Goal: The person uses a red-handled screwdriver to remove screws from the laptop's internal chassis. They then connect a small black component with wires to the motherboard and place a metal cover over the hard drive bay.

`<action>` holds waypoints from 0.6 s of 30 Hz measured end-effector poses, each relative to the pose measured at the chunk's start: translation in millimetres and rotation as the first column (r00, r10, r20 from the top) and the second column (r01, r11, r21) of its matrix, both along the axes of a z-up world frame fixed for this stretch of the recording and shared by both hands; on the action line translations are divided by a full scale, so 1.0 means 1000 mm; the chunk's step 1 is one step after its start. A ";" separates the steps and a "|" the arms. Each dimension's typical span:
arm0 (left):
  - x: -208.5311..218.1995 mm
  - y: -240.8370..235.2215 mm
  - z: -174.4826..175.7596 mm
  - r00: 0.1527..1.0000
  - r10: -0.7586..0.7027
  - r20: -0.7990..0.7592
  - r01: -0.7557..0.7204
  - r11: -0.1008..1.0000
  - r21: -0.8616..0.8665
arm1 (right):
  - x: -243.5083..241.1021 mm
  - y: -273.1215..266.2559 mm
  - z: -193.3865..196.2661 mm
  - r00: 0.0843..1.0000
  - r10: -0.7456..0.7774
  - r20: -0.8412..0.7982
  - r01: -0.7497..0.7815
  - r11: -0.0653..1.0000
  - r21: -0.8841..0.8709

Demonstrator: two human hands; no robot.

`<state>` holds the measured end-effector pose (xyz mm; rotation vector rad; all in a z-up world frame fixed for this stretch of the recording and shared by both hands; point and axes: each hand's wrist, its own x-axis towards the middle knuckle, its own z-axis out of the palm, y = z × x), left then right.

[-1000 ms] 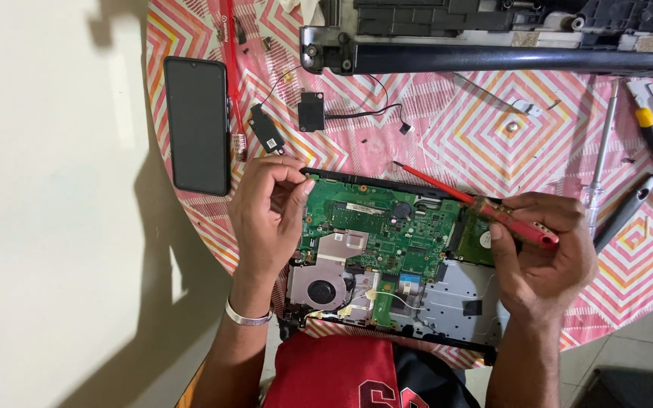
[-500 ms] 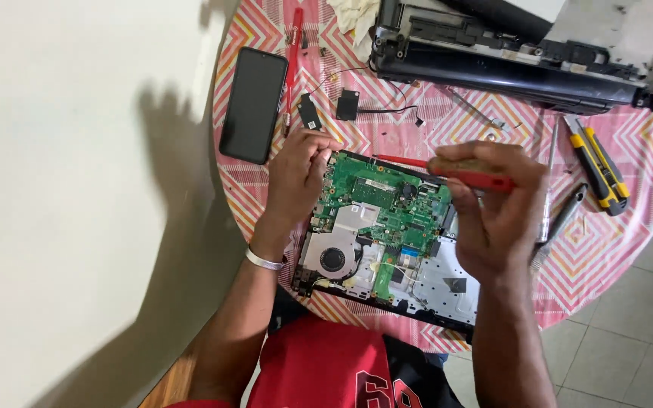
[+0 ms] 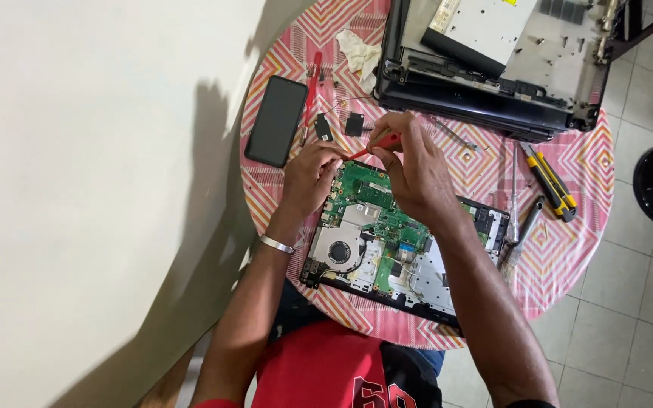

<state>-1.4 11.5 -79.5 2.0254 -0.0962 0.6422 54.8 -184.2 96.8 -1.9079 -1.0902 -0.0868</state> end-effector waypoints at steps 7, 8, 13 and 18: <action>-0.005 -0.005 0.028 1.000 -0.010 0.001 0.010 1.000 -0.018 | 0.010 0.009 0.001 0.992 -0.021 0.124 0.032 0.996 -0.086; -0.007 -0.006 0.037 1.000 -0.021 0.003 0.021 0.999 -0.035 | 0.012 0.013 0.002 0.985 -0.020 0.171 0.040 0.993 -0.111; 0.011 -0.005 0.044 0.988 -0.016 0.154 0.022 0.999 -0.038 | 0.021 0.037 0.007 0.944 -0.068 0.323 0.190 0.911 -0.366; 0.020 0.005 0.046 0.999 -0.039 -0.023 0.044 0.963 0.264 | 0.020 0.049 0.050 0.948 0.314 0.043 -0.296 0.925 -0.240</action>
